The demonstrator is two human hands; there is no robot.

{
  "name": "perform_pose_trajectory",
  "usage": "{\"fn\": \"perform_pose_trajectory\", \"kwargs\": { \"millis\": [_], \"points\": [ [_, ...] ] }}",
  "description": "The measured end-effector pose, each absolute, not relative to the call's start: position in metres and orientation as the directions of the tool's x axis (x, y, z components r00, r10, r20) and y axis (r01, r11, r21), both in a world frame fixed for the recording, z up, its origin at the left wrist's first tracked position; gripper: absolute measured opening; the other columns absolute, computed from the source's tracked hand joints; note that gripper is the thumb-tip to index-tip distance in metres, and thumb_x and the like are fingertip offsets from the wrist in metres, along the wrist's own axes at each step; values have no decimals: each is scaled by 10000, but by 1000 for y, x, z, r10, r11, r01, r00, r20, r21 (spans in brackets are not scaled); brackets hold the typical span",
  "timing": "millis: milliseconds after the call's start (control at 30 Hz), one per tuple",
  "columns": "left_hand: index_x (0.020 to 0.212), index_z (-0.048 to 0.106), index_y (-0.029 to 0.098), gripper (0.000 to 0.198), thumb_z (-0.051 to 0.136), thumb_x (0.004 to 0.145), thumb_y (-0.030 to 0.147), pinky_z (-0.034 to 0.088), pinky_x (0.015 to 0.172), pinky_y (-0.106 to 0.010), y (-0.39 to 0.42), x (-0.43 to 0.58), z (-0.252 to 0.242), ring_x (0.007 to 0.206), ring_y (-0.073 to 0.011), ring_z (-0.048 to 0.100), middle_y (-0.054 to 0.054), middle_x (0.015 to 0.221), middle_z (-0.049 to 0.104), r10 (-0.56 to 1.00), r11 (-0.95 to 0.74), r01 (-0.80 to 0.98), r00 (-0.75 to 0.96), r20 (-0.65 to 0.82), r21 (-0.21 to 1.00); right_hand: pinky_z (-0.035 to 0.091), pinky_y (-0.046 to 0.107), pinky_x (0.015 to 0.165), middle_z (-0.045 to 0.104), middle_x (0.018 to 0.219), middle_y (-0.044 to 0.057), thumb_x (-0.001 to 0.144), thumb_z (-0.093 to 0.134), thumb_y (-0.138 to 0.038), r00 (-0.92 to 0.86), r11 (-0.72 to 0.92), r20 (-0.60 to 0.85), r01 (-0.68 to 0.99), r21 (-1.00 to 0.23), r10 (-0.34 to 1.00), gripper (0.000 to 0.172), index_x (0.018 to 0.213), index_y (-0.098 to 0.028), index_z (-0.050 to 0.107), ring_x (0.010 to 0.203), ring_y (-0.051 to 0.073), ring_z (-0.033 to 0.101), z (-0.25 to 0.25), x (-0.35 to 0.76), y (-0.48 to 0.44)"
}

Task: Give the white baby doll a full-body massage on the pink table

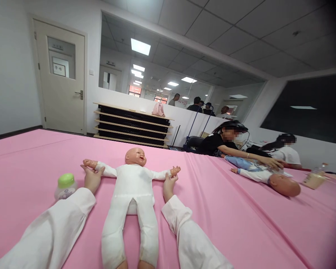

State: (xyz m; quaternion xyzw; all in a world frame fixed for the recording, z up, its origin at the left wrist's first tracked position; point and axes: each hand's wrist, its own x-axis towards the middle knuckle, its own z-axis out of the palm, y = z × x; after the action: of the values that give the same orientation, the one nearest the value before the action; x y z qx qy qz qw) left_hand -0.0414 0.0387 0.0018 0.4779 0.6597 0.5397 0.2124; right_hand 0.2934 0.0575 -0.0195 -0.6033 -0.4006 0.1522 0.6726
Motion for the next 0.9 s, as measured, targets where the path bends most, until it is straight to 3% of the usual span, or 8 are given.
{"fn": "perform_pose_trajectory", "kwargs": {
  "millis": [100,200,367,500,633,767,900],
  "points": [
    [1384,-129,156,977,490,727,530,479,793,-371,26,-31,12,935,-250,607,-128,1090,593,852,-10,377,-482,205,926,323,-16,1069,180,1272,93,831,353,-409,464,348,541,439,-828,702,736,1451,-65,154,1219,-59,269,-11,274,43],
    [1400,-78,208,852,415,777,517,465,776,-368,17,-16,17,885,-236,592,-102,1056,587,883,-109,509,-344,318,854,272,48,1141,173,1278,75,863,260,-414,183,462,682,610,-644,709,663,1429,-68,267,1254,-41,215,-7,256,31],
    [1402,137,115,637,307,840,362,420,875,-375,12,7,12,929,-220,455,-119,1072,563,858,-347,743,5,513,572,109,194,1222,92,1309,4,875,247,-409,-90,522,657,690,-501,749,539,1268,-168,527,1298,24,100,0,239,21],
    [1353,312,232,542,281,816,166,422,874,-354,12,14,12,884,-189,397,-28,1298,454,795,-464,804,191,576,372,5,266,1216,98,1305,-43,902,251,-360,-317,630,655,709,-317,686,442,1212,-287,557,1305,41,50,10,237,17],
    [1305,389,307,544,275,805,124,426,833,-350,13,14,17,892,-194,390,-3,1291,460,755,-496,836,283,592,234,4,299,1205,131,1294,-45,907,255,-285,-403,642,642,744,-185,652,426,1234,-338,524,1294,38,59,13,238,18],
    [1315,368,314,545,259,814,128,411,855,-364,14,13,14,906,-201,376,20,1294,455,773,-484,832,259,579,273,52,279,1211,158,1286,-34,905,271,-286,-364,602,643,774,-193,674,421,1233,-314,534,1279,28,90,6,240,22],
    [1366,279,229,541,309,826,201,385,902,-381,18,12,6,898,-189,406,-48,1215,507,799,-470,746,133,587,472,126,213,1214,192,1274,-2,904,250,-339,-224,566,688,760,-320,690,467,1251,-221,539,1260,8,153,-5,243,27]
  ]
}}
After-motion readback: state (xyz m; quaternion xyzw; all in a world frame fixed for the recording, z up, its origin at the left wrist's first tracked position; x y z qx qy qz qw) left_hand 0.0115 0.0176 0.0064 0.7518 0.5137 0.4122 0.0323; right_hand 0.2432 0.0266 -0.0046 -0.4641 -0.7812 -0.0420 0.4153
